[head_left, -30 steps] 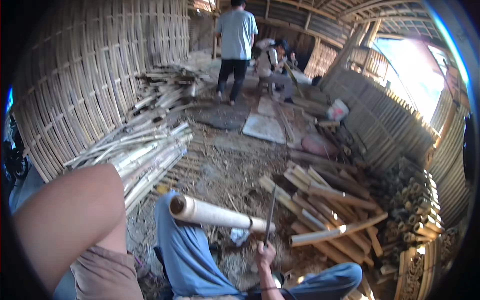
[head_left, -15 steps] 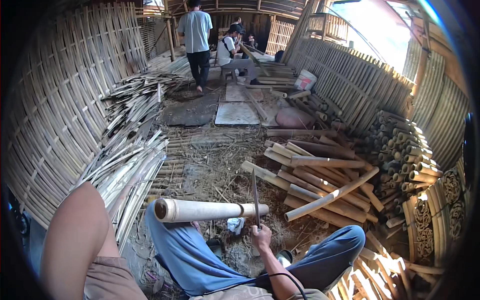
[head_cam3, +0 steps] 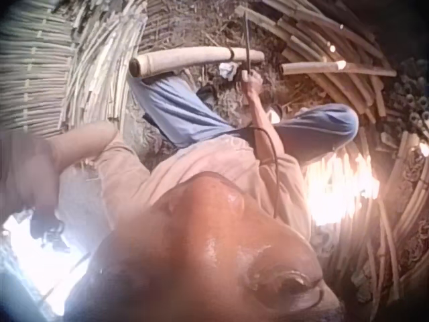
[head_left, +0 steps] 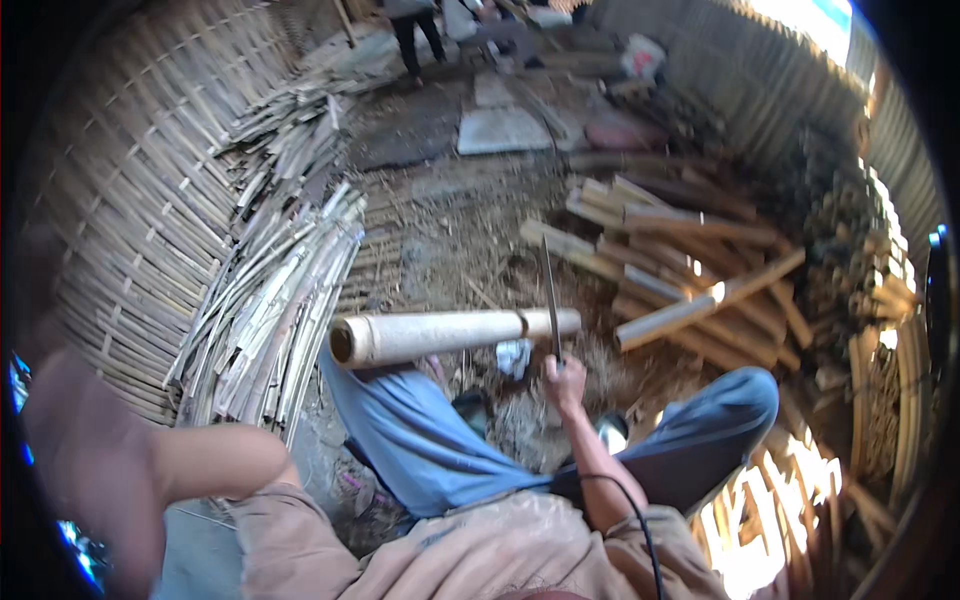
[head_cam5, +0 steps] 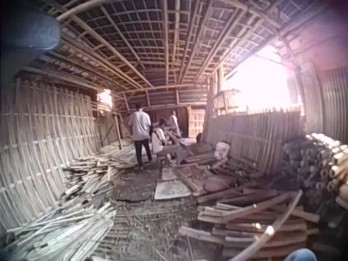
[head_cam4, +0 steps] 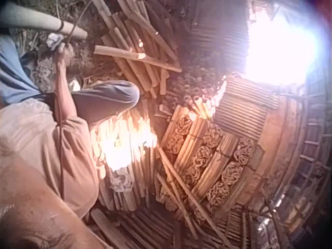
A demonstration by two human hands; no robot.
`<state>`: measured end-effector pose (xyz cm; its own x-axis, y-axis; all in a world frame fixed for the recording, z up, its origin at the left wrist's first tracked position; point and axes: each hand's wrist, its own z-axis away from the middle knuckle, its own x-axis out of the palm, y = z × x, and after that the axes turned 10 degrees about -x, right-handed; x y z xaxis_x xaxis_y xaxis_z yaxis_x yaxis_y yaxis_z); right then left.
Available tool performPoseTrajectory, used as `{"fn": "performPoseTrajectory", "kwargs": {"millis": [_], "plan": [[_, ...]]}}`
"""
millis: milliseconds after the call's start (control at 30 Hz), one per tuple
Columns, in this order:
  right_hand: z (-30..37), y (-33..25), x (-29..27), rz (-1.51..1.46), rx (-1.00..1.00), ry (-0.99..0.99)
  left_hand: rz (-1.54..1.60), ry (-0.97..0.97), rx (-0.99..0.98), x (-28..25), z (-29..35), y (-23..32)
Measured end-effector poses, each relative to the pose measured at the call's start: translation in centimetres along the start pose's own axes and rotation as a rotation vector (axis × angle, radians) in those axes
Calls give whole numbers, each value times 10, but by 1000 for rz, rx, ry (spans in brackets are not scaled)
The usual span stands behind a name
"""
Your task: Using a large knife to shave and smooth the outer surface of a bamboo stalk.
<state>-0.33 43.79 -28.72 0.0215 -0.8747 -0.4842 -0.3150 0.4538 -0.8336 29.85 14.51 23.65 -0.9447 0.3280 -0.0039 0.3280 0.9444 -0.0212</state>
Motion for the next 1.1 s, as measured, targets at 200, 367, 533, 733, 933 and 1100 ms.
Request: {"fn": "performPoseTrajectory", "kwargs": {"millis": [200, 367, 533, 733, 933, 1100], "plan": [[2, 2, 4, 19, 89, 1, -288, -1120, -854, 63, 182, -35], [6, -8, 1, 59, 175, -92, 35, -783, -1201, 75, 242, -11], [15, -16, 11, 41, 178, -185, -12, -631, -1055, 115, 249, -4], [-14, -5, 7, 41, 107, -94, 325, -672, -1174, 183, 191, -28], [-8, 21, 1, -14, 337, -120, 894, -400, -1517, 289, 189, -88], [-2, -47, 0, -241, 107, -104, 1045, -218, -1529, 309, 204, -120]]}}
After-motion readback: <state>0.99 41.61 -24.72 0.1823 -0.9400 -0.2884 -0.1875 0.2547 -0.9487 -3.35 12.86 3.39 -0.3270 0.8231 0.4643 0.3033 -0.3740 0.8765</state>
